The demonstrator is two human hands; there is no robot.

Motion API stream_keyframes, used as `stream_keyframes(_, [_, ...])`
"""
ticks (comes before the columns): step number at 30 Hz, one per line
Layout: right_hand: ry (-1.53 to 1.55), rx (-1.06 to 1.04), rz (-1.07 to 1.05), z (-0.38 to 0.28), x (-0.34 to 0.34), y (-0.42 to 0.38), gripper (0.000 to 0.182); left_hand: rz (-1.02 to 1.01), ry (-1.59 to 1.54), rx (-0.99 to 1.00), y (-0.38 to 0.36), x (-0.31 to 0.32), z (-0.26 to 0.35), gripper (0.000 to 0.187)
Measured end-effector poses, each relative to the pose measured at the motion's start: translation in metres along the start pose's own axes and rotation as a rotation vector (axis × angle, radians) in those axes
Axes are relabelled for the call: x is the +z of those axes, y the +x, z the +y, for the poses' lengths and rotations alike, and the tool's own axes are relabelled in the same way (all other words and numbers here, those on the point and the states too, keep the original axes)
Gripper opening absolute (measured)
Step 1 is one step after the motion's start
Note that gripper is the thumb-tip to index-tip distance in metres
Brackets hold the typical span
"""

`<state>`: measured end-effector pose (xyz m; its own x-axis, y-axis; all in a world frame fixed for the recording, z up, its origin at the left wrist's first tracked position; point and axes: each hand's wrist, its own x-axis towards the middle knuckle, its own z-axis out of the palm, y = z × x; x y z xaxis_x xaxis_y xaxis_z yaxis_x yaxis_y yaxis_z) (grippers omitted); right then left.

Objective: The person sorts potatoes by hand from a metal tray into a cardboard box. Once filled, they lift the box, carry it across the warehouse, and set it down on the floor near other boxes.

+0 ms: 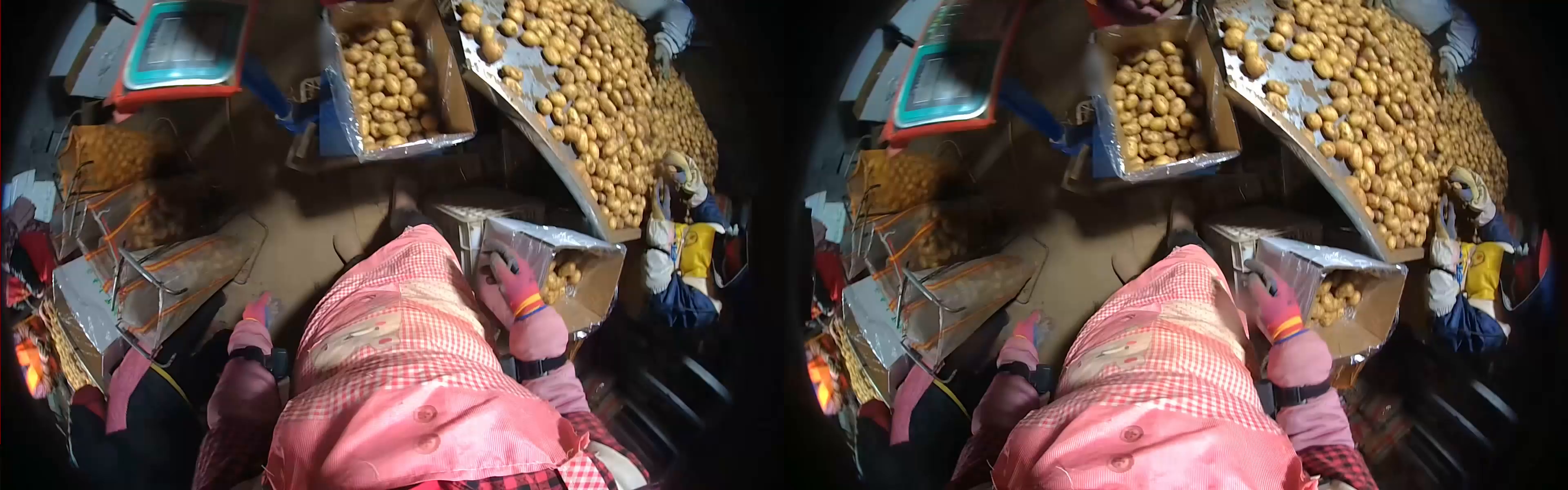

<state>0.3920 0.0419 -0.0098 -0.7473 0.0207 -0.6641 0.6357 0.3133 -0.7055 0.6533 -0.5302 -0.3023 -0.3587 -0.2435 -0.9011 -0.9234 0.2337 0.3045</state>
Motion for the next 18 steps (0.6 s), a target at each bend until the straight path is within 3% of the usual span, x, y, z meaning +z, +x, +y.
stream_keyframes(1, [0.036,0.021,0.001,0.006,0.007,-0.014,0.034,-0.009,-0.468,-0.195,-0.005,-0.001,0.014,0.075])
stream_keyframes(3, [0.120,0.084,0.013,0.018,0.012,-0.032,0.035,-0.018,-0.772,-0.020,-0.008,0.011,0.043,0.069])
stream_keyframes(5, [-0.026,0.048,-0.036,0.023,0.011,-0.039,0.036,-0.079,-0.799,-0.031,0.008,0.011,0.062,0.064])
stream_keyframes(9, [-0.042,0.102,0.000,0.029,0.007,-0.044,0.037,-0.180,-0.890,-0.015,-0.045,0.019,0.159,0.044])
stream_keyframes(13, [-0.086,0.068,0.022,0.026,0.008,-0.043,0.036,-0.146,-0.842,0.030,-0.008,0.024,0.124,0.044])
stream_keyframes(16, [-0.148,0.015,-0.011,0.031,0.002,-0.038,0.036,-0.187,-0.814,-0.058,-0.010,0.032,0.108,0.041])
stream_keyframes(18, [-0.247,0.024,-0.015,0.032,-0.008,-0.026,0.037,-0.145,-0.768,-0.062,-0.029,0.042,0.126,0.038])
